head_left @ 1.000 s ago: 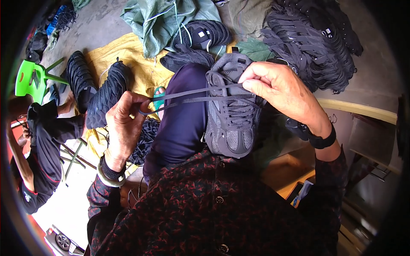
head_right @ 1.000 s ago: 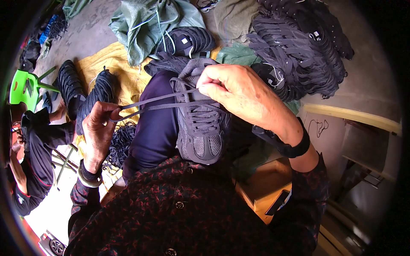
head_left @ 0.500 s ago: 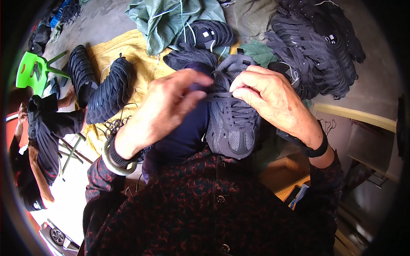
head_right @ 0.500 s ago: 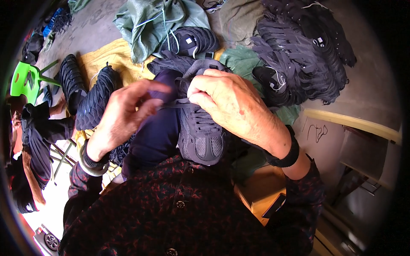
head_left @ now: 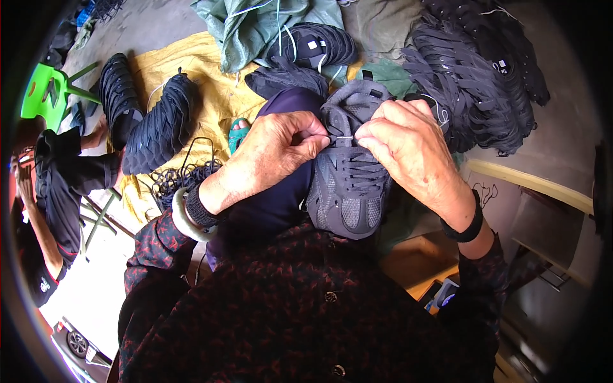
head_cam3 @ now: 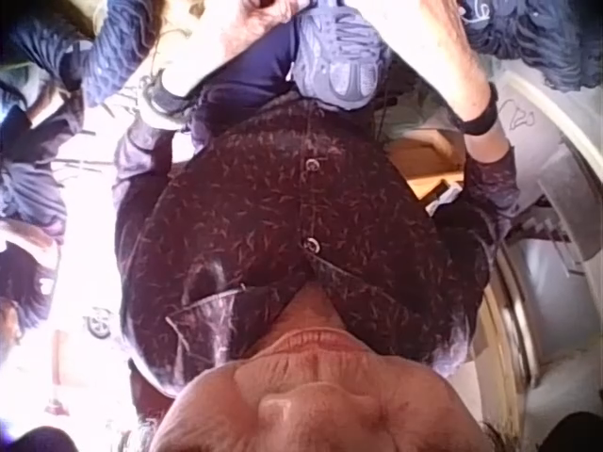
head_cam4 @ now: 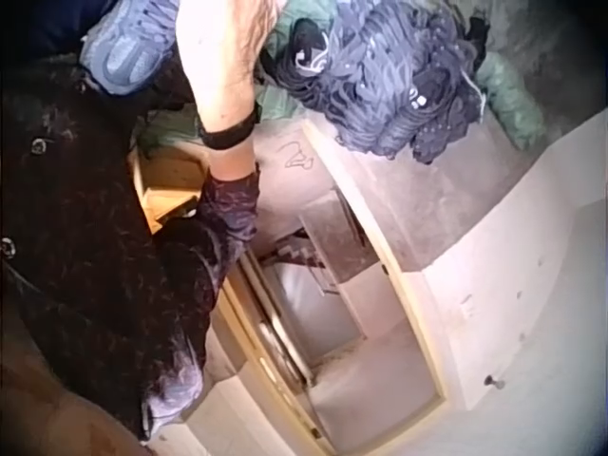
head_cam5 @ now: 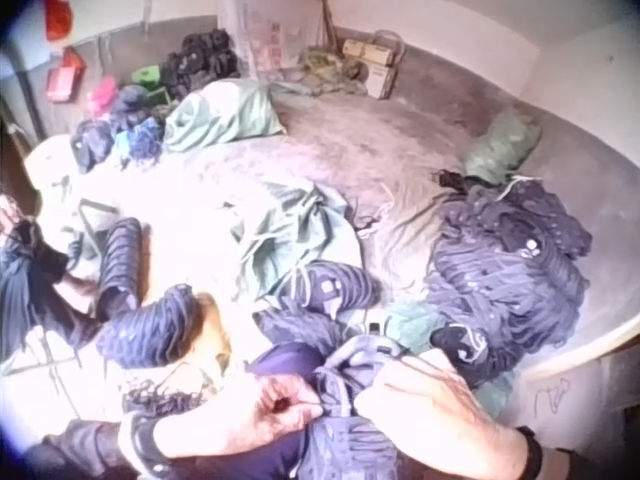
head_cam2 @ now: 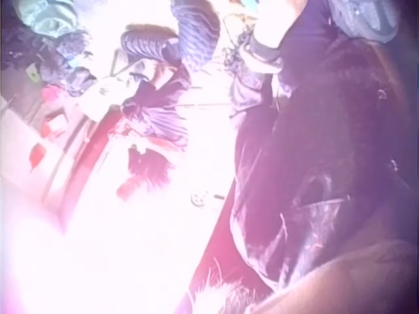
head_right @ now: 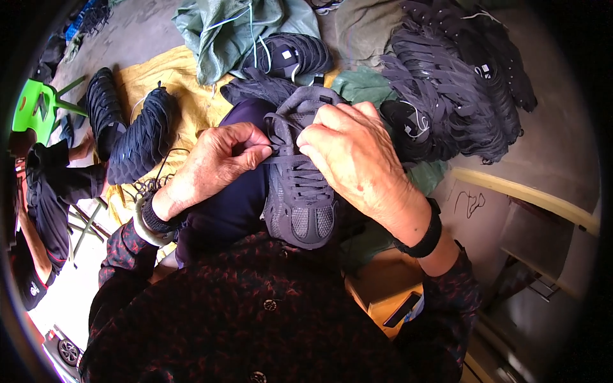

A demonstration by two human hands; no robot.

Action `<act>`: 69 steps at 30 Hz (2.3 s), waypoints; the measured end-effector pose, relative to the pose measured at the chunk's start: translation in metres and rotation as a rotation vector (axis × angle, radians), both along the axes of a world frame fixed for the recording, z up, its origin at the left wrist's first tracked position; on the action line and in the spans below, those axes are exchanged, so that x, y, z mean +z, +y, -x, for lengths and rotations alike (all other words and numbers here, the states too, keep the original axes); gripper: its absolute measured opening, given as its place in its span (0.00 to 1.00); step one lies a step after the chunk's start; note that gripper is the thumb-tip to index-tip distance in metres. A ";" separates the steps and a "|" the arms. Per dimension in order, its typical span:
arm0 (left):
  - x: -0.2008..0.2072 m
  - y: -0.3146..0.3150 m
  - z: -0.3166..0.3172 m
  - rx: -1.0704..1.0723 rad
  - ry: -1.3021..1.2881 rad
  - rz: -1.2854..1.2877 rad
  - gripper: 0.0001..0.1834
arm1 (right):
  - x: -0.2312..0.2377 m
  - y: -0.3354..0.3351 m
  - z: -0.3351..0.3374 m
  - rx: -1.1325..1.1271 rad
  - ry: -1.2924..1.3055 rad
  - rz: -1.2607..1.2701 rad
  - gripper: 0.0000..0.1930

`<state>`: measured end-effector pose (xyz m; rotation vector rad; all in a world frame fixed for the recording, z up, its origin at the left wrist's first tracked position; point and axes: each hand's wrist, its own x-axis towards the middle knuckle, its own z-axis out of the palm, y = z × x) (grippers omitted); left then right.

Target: Lacing and organizing black athletic shoe uppers in a manufacturing workshop.

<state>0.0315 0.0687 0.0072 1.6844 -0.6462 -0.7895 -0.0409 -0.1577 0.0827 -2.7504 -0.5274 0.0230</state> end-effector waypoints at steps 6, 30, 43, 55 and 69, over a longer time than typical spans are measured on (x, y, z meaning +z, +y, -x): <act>-0.009 -0.002 0.002 0.012 -0.010 0.022 0.10 | -0.009 0.003 0.001 -0.007 -0.031 -0.075 0.03; 0.010 -0.017 0.006 0.038 -0.396 0.072 0.05 | -0.026 0.007 -0.002 -0.047 -0.036 -0.175 0.03; 0.015 -0.008 -0.005 -0.087 -0.343 -0.184 0.09 | -0.014 0.006 0.001 -0.031 -0.089 -0.076 0.02; 0.008 -0.004 -0.018 -0.172 -0.168 -0.146 0.10 | 0.028 -0.175 0.081 -0.889 0.007 -1.297 0.05; 0.009 0.005 -0.019 -0.049 0.485 0.077 0.17 | -0.029 -0.191 0.062 -0.951 -0.067 -1.747 0.06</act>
